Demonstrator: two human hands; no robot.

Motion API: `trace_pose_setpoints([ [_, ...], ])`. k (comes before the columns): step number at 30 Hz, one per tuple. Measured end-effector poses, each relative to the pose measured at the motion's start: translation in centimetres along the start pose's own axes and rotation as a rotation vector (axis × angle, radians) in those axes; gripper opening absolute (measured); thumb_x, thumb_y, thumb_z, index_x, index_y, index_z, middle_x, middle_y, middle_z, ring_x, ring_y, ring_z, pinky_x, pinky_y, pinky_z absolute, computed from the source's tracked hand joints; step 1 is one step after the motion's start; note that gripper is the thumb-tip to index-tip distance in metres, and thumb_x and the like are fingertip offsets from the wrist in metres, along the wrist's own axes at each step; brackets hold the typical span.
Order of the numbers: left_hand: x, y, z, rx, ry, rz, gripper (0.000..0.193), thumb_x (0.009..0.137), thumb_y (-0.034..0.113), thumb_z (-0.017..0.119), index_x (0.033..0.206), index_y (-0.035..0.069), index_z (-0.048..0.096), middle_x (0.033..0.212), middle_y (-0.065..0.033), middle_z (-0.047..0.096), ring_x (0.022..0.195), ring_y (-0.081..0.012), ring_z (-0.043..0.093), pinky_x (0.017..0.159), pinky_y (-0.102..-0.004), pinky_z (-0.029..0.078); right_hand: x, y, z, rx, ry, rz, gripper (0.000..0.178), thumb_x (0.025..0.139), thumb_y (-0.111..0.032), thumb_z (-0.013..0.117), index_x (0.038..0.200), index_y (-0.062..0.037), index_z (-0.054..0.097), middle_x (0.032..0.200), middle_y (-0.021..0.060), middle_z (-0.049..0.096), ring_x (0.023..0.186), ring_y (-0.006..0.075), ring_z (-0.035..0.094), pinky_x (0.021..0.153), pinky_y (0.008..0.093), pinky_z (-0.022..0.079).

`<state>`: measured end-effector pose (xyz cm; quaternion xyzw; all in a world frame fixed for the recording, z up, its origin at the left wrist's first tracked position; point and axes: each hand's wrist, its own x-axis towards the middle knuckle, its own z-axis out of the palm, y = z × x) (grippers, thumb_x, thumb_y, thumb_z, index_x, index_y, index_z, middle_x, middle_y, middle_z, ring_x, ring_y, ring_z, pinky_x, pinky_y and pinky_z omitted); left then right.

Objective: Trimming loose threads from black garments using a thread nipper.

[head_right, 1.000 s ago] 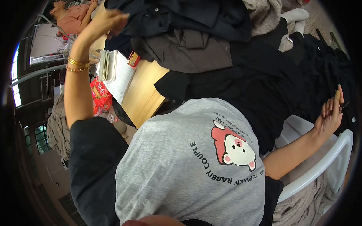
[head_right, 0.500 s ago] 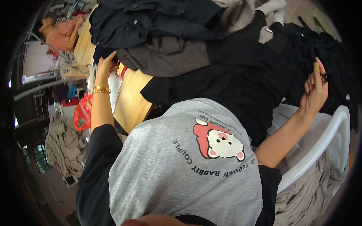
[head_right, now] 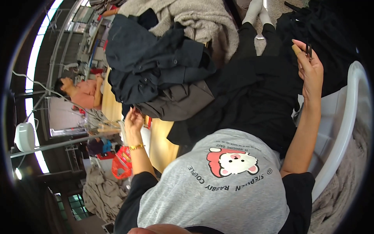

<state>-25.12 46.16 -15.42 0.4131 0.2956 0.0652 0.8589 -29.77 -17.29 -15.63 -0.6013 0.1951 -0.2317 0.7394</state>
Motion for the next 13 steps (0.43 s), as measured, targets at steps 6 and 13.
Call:
trace_pose_setpoints([
  [6, -8.7, -0.2, 2.8, 0.004, -0.028, 0.082, 0.004, 0.089, 0.005, 0.066, 0.089, 0.002, 0.064, 0.089, -0.0103, 0.071, 0.077, -0.0182, 0.068, 0.071, -0.0281, 0.058, 0.3, 0.6, -0.8, -0.043, -0.030, -0.014, 0.029, 0.097, -0.015, 0.057, 0.123, -0.0057, 0.064, 0.062, -0.0123, 0.036, 0.048, -0.0041, 0.025, 0.042, 0.0158, 0.015],
  [13, -14.1, -1.7, 8.5, -0.191, -0.565, 0.088, 0.051, 0.095, 0.019, 0.063, 0.143, 0.012, 0.048, 0.119, -0.0082, 0.063, 0.100, -0.0175, 0.065, 0.094, -0.0353, 0.053, -0.2, 1.0, 0.6, -0.080, -0.082, 0.013, 0.027, 0.097, -0.016, 0.060, 0.121, -0.0058, 0.065, 0.062, -0.0125, 0.036, 0.048, -0.0043, 0.027, 0.041, 0.0174, 0.015],
])
